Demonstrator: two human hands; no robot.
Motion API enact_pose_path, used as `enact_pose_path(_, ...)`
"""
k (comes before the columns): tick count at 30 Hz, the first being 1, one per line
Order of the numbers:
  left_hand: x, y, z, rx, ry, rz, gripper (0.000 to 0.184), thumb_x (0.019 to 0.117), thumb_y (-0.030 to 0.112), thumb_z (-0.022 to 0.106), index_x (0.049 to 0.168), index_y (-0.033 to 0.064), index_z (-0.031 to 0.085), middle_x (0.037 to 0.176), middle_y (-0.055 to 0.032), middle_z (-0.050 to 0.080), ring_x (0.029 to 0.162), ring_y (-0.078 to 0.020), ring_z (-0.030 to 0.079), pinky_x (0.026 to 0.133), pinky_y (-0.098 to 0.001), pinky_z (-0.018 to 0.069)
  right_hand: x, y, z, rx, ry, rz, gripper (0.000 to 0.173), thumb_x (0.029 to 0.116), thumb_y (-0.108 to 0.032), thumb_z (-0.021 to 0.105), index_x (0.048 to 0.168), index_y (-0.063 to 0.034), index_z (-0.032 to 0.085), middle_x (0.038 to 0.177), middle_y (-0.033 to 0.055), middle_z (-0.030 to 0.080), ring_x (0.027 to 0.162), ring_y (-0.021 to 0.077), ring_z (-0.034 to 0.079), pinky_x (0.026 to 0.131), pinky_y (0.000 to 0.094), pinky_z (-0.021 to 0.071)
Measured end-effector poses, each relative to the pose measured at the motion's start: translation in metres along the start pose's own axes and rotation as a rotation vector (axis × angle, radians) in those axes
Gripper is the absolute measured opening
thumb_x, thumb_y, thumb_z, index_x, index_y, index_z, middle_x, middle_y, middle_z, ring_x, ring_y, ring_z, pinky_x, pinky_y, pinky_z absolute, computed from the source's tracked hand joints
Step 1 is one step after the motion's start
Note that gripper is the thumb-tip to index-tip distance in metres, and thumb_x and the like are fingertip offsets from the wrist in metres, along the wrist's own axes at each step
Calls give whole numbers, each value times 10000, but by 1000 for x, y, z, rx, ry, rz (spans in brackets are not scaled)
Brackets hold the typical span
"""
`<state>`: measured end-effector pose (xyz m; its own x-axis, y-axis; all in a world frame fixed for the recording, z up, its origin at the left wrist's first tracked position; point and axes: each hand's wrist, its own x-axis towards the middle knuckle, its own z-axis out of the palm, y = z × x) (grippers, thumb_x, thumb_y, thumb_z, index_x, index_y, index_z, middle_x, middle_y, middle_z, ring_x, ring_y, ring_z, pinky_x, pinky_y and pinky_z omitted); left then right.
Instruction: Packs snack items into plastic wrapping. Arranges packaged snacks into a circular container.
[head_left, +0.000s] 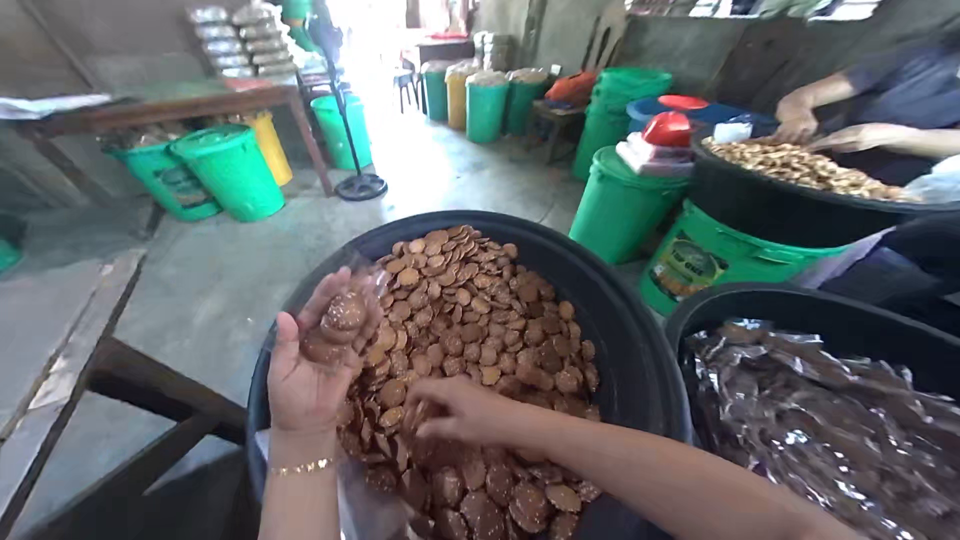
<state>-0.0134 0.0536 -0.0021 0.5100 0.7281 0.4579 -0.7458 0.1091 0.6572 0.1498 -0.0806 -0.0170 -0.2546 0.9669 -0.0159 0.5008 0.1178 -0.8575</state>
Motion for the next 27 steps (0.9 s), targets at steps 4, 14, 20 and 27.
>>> enact_pose_path(4,-5,-8,29,62,18,-106,411,986,425,611,1317,185,647,1282,-77,693,1058,-250,721,843,-398,631,-34,3,-48,857,629,158,287,1061,-47,459,1344,-7,482,1087,73,671,893,140,691,800,316,599)
enact_pose_path(14,-37,-22,100,-97,-305,-394,636,946,600,544,1476,248,544,1397,-51,638,1176,-230,687,781,-389,650,-106,-47,-82,415,715,-267,276,887,-70,658,1163,-57,658,1231,-22,678,1024,46,684,855,219,599)
enact_pose_path(20,-76,-32,130,-60,-168,-465,379,847,323,792,1204,251,688,1101,40,757,953,-111,745,812,-313,636,-106,-30,-74,192,400,-455,360,1048,-392,551,1262,-161,726,1526,2,530,1379,103,512,1127,293,473)
enact_pose_path(27,-91,-49,128,-62,-292,-552,208,902,326,734,1099,271,771,1043,104,768,953,-1,720,864,-219,596,-119,-33,-64,11,594,-401,160,966,-198,654,1100,-123,608,973,-106,660,834,-100,614,707,79,533)
